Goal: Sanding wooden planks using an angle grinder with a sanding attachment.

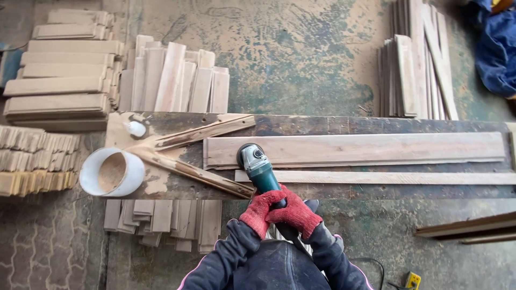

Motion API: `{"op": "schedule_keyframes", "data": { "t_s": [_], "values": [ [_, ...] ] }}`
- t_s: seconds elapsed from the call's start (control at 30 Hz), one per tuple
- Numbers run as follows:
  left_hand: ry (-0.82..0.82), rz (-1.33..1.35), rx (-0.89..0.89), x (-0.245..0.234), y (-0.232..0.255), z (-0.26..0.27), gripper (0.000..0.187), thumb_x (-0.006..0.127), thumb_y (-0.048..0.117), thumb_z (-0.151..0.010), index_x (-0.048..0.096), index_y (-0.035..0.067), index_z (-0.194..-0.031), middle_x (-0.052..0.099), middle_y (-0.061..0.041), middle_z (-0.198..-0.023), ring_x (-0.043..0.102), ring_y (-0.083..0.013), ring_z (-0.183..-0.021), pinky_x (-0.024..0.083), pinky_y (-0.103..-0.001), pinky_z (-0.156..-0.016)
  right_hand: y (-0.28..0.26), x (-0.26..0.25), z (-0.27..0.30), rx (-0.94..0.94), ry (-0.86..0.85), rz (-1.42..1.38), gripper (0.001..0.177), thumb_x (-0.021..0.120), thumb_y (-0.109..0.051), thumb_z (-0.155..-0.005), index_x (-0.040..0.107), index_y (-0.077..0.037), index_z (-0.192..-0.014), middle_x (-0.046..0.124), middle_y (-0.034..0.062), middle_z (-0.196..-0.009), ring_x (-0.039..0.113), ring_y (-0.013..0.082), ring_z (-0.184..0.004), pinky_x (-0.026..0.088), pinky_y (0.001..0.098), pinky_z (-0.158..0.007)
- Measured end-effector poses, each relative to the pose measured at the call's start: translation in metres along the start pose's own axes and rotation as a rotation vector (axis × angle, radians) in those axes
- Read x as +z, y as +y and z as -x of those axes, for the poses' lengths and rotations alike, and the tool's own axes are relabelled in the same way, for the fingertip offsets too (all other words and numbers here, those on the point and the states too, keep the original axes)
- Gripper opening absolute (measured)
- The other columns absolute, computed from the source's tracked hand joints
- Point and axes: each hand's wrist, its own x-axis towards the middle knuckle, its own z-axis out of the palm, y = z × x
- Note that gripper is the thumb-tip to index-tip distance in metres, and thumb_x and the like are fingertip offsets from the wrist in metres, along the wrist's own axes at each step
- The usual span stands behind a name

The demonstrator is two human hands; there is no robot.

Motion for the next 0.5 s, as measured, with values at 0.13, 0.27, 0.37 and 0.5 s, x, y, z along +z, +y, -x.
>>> {"op": "schedule_keyframes", "data": {
  "t_s": [0.13, 0.27, 0.37, 0.5],
  "values": [
    [-0.064, -0.136, -0.015, 0.032, -0.021, -0.015, 0.052, 0.092, -0.001, -0.063, 0.076, 0.002, -0.112, 0.076, -0.023, -0.094, 0.076, -0.0338, -0.082, 0.067, -0.034, -0.061, 0.028, -0.033, 0.007, 0.024, 0.125, -0.035, 0.073, 0.101, -0.022, -0.051, 0.075, -0.018, -0.119, 0.072, 0.0118, -0.110, 0.068, 0.0280, -0.103, 0.051, 0.0425, -0.096],
    [-0.197, -0.274, -0.068, 0.090, -0.060, -0.043, 0.063, 0.095, -0.004, -0.056, 0.073, 0.000, -0.115, 0.074, -0.025, -0.095, 0.077, -0.0413, -0.088, 0.068, -0.045, -0.069, 0.037, -0.076, 0.045, -0.062, 0.320, -0.291, 0.033, 0.094, -0.011, -0.053, 0.086, -0.015, -0.085, 0.071, 0.0060, -0.093, 0.065, 0.0190, -0.085, 0.052, 0.0309, -0.081],
    [-0.463, -0.532, -0.116, 0.144, -0.066, -0.007, 0.043, 0.076, 0.007, -0.075, 0.065, 0.002, -0.116, 0.068, -0.013, -0.095, 0.064, -0.0218, -0.079, 0.055, -0.032, -0.072, 0.115, -0.120, 0.050, -0.201, 0.374, -0.728, 0.057, 0.071, 0.019, -0.068, 0.071, 0.000, -0.122, 0.075, 0.0207, -0.102, 0.070, 0.0305, -0.085, 0.062, 0.0401, -0.073],
    [-0.592, -0.777, -0.221, 0.220, -0.089, 0.047, 0.044, 0.076, -0.005, -0.070, 0.064, 0.000, -0.112, 0.071, -0.013, -0.097, 0.068, -0.0233, -0.084, 0.060, -0.035, -0.079, 0.194, -0.163, 0.082, -0.378, 0.505, -0.744, 0.054, 0.070, 0.023, -0.063, 0.073, 0.008, -0.115, 0.078, 0.0198, -0.099, 0.073, 0.0290, -0.086, 0.063, 0.0378, -0.079]
  ]
}}
